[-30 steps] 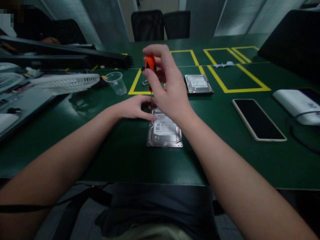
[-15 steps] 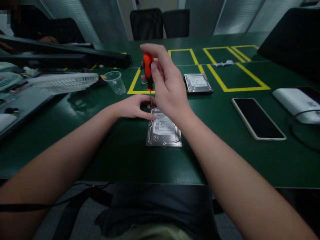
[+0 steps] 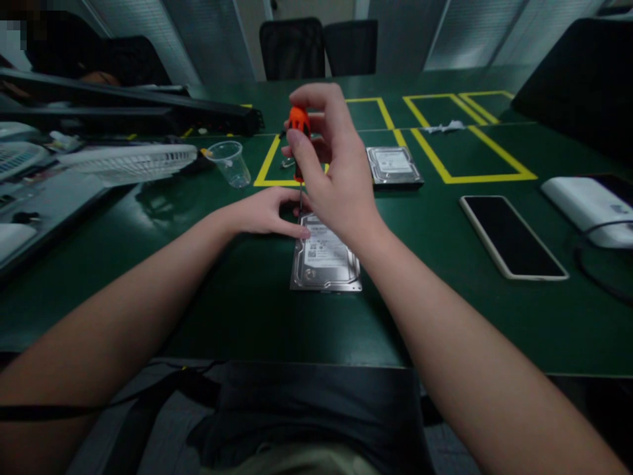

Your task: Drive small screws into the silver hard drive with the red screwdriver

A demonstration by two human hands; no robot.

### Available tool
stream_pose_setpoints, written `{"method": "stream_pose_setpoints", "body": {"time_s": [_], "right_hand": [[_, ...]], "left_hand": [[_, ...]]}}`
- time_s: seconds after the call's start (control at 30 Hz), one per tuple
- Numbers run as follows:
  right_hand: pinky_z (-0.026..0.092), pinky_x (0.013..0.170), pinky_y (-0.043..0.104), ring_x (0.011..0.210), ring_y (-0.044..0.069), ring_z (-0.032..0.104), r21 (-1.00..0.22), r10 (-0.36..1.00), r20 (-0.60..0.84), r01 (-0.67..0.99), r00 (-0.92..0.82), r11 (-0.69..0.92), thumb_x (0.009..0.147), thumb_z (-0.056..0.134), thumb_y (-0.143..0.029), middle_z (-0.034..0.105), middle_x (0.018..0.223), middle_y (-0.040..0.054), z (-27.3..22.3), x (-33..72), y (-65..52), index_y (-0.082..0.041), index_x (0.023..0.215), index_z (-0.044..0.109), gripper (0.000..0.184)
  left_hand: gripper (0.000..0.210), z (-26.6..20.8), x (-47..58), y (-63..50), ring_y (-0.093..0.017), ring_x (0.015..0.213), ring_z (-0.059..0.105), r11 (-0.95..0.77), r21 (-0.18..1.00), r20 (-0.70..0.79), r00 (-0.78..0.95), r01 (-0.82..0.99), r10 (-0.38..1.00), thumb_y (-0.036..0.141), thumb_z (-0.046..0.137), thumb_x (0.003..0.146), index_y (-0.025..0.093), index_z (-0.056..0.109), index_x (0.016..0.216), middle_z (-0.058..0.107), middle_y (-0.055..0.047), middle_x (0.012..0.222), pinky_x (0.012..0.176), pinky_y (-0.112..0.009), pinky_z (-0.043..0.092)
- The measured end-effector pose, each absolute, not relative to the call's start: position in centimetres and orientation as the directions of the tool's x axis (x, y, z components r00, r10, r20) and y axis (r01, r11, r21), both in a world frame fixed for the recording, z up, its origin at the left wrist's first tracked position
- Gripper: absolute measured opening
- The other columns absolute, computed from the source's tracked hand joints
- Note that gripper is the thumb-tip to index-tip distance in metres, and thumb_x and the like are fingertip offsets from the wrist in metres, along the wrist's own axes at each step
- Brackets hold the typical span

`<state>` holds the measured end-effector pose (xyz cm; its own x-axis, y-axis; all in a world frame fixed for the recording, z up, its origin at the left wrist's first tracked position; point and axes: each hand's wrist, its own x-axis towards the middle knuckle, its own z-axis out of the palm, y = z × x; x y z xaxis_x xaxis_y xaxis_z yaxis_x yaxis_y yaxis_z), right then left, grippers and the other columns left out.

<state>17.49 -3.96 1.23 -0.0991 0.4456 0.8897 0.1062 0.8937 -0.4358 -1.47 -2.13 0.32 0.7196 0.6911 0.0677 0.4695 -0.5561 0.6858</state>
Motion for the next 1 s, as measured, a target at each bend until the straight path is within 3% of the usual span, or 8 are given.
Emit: {"method": "stream_pose_setpoints", "body": {"time_s": [0.23,0.43,0.57,0.77,1.0], "right_hand": [[0.068,0.090,0.041,0.114,0.027,0.072,-0.470,0.479,0.868,0.096,-0.129,0.877,0.110,0.059,-0.054,0.070,0.131,0.0041,1.9,17.5,-4.6,-0.041,0.130,0.066,0.026],[0.067,0.089,0.039,0.115,0.025,0.071,-0.400,0.391,0.916,-0.114,-0.091,0.909,0.112,0.060,-0.044,0.072,0.123,0.0056,1.7,17.5,-3.9,-0.036,0.129,0.072,0.023],[0.065,0.096,0.041,0.117,0.026,0.071,-0.409,0.403,0.910,-0.050,-0.101,0.911,0.113,0.055,-0.041,0.071,0.127,0.0056,1.7,17.6,-4.0,-0.036,0.130,0.070,0.022],[0.066,0.092,0.040,0.113,0.026,0.073,-0.482,0.493,0.863,0.115,-0.109,0.869,0.113,0.052,-0.048,0.071,0.126,0.0044,2.1,17.5,-5.0,-0.039,0.125,0.063,0.019],[0.067,0.092,0.046,0.109,0.029,0.073,-0.485,0.495,0.864,0.110,-0.088,0.867,0.108,0.062,-0.053,0.071,0.122,0.0049,1.4,17.5,-4.6,-0.041,0.128,0.061,0.023]], "left_hand": [[0.057,0.3,-1.5,-2.1,-0.023,0.093,0.063,-0.550,0.687,0.059,0.718,0.475,0.693,0.053,0.089,0.074,0.016,0.077,0.116,0.074,-0.009,0.106,0.088,-0.037,0.049],[0.060,0.2,-1.5,-2.1,-0.023,0.094,0.063,-0.545,0.687,0.060,0.710,0.480,0.702,0.053,0.089,0.074,0.015,0.077,0.118,0.075,-0.009,0.107,0.086,-0.037,0.049],[0.058,0.1,-1.7,-1.9,-0.023,0.094,0.063,-0.553,0.689,0.064,0.721,0.468,0.690,0.052,0.088,0.075,0.016,0.077,0.119,0.075,-0.009,0.109,0.088,-0.038,0.050],[0.057,0.1,-1.7,-1.9,-0.023,0.094,0.063,-0.552,0.688,0.061,0.720,0.472,0.692,0.052,0.088,0.075,0.017,0.077,0.118,0.074,-0.008,0.108,0.089,-0.038,0.049],[0.055,0.4,-1.5,-2.2,-0.024,0.094,0.064,-0.540,0.690,0.051,0.713,0.481,0.700,0.052,0.088,0.074,0.017,0.077,0.115,0.075,-0.009,0.109,0.088,-0.037,0.049]]}}
